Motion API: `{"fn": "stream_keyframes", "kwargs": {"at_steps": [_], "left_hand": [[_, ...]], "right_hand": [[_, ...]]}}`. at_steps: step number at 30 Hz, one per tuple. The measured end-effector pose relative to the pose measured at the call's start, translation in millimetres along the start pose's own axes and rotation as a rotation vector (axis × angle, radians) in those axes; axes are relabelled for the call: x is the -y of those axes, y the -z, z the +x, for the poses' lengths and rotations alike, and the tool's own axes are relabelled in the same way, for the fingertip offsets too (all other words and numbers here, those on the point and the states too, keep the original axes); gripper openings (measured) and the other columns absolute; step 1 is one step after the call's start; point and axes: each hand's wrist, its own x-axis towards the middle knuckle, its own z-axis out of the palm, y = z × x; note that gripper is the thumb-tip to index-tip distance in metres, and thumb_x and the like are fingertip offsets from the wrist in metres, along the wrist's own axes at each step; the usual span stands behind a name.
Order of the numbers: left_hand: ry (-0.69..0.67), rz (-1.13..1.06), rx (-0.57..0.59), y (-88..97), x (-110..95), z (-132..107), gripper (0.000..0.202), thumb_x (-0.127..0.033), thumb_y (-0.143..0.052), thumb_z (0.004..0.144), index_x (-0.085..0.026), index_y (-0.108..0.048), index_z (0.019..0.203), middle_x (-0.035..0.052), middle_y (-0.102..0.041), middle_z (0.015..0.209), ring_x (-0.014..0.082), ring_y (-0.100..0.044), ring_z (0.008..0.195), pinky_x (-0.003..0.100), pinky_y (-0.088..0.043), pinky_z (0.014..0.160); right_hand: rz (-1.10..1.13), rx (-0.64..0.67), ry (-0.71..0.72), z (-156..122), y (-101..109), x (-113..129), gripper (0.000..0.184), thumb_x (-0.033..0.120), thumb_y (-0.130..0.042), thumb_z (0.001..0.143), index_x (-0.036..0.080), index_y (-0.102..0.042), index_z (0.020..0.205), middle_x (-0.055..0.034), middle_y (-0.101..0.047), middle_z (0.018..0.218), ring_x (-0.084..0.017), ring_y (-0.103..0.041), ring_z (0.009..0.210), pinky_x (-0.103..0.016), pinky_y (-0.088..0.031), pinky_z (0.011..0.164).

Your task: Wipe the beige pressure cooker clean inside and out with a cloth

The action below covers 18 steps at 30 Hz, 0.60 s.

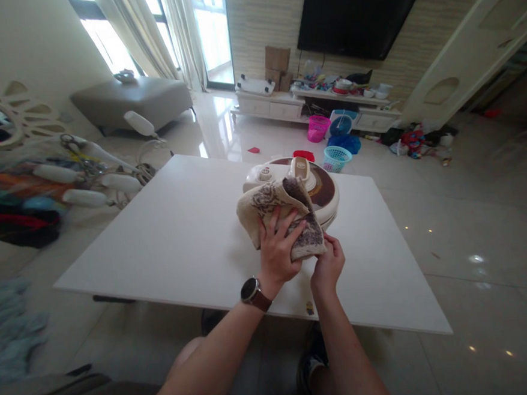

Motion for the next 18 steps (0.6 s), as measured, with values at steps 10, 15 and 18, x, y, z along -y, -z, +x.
{"fn": "stream_keyframes", "kwargs": {"at_steps": [10, 15, 18], "left_hand": [[-0.037, -0.134, -0.099, -4.3, 25, -20, 0.070, -0.023, -0.057, 0.064, -0.021, -0.069, 0.134, 0.0098, -0.054, 0.153, 0.0395, -0.028, 0.154, 0.061, -0.018, 0.127], [-0.051, -0.124, -0.081, -0.6, 41, -26, 0.068, -0.024, -0.058, 0.062, -0.022, -0.072, 0.128, 0.0088, -0.054, 0.152, 0.0394, -0.033, 0.151, 0.059, -0.027, 0.125], [-0.022, -0.128, -0.140, 0.1, 53, -26, 0.063, -0.027, -0.058, 0.063, -0.023, -0.075, 0.124, 0.0086, -0.052, 0.153, 0.0394, -0.036, 0.149, 0.057, -0.033, 0.122]], "right_hand": [[0.014, -0.056, -0.101, -6, -3, 13, 0.025, 0.040, -0.059, 0.077, 0.020, -0.070, 0.088, -0.0096, -0.074, 0.120, -0.026, -0.068, 0.113, -0.026, -0.051, 0.064], [0.028, -0.023, -0.110, -3, 0, 11, 0.026, 0.041, -0.059, 0.076, 0.020, -0.068, 0.088, -0.0104, -0.075, 0.118, -0.027, -0.069, 0.112, -0.027, -0.053, 0.062], [0.017, -0.019, -0.117, -1, 1, 10, 0.027, 0.041, -0.059, 0.076, 0.020, -0.069, 0.089, -0.0109, -0.075, 0.116, -0.027, -0.069, 0.111, -0.025, -0.053, 0.059]]}}
